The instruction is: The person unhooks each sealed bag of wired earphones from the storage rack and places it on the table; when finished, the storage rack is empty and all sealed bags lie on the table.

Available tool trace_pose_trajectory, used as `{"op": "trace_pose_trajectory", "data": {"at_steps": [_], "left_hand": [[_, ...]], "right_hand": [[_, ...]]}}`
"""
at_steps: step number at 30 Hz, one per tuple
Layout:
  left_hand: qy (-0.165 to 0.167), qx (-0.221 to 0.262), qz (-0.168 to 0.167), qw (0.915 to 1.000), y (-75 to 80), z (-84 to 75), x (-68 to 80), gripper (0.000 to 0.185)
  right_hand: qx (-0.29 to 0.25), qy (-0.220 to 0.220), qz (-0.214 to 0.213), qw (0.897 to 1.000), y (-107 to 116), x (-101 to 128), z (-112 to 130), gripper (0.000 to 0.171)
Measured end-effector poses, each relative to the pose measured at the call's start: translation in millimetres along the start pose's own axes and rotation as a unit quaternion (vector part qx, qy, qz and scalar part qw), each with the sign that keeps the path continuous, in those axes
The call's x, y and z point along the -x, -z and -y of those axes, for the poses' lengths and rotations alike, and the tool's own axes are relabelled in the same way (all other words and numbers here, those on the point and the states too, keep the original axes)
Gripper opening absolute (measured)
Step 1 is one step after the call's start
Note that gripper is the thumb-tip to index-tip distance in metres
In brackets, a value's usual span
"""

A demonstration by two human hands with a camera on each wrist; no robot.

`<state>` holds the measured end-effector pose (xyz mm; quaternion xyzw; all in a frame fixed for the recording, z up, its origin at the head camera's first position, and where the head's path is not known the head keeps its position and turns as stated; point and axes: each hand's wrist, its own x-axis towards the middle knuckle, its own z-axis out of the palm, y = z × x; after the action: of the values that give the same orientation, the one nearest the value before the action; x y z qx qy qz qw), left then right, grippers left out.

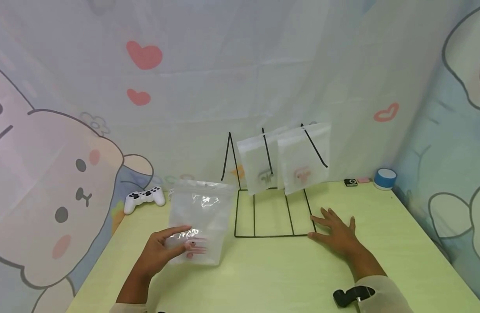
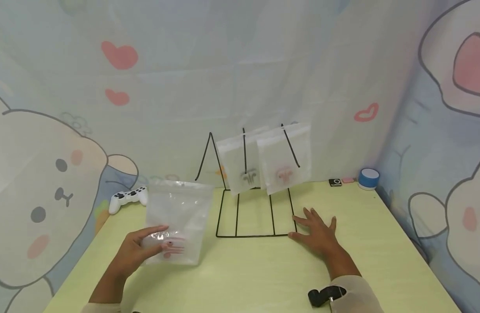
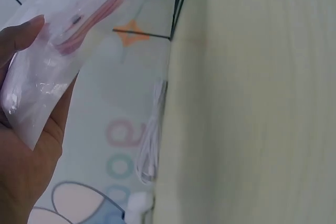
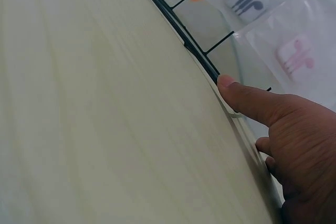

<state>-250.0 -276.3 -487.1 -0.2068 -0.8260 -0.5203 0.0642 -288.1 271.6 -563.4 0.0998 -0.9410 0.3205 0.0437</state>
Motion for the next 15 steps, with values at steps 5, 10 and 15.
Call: {"op": "trace_pose_trajectory", "data": {"at_steps": [5,10,15], "left_hand": [[0.105,-0.001,0.016,0.9944,9.6,16.1,-12.0,0.055],[0.170,0.030,0.033,0.9844,10.0,32.1,-24.7,0.063],[0.203,0.082,0.044,0.9748,2.7,44.4,-32.1,0.069]], "right_hand": [[0.001,0.002,-0.004,1.000,1,-1,-1,0.072],[-0.001,0.000,-0.001,1.000,0,0,-1,0.072],[-0.004,-0.003,-0.001,1.000,-1,-1,0,0.072]]}}
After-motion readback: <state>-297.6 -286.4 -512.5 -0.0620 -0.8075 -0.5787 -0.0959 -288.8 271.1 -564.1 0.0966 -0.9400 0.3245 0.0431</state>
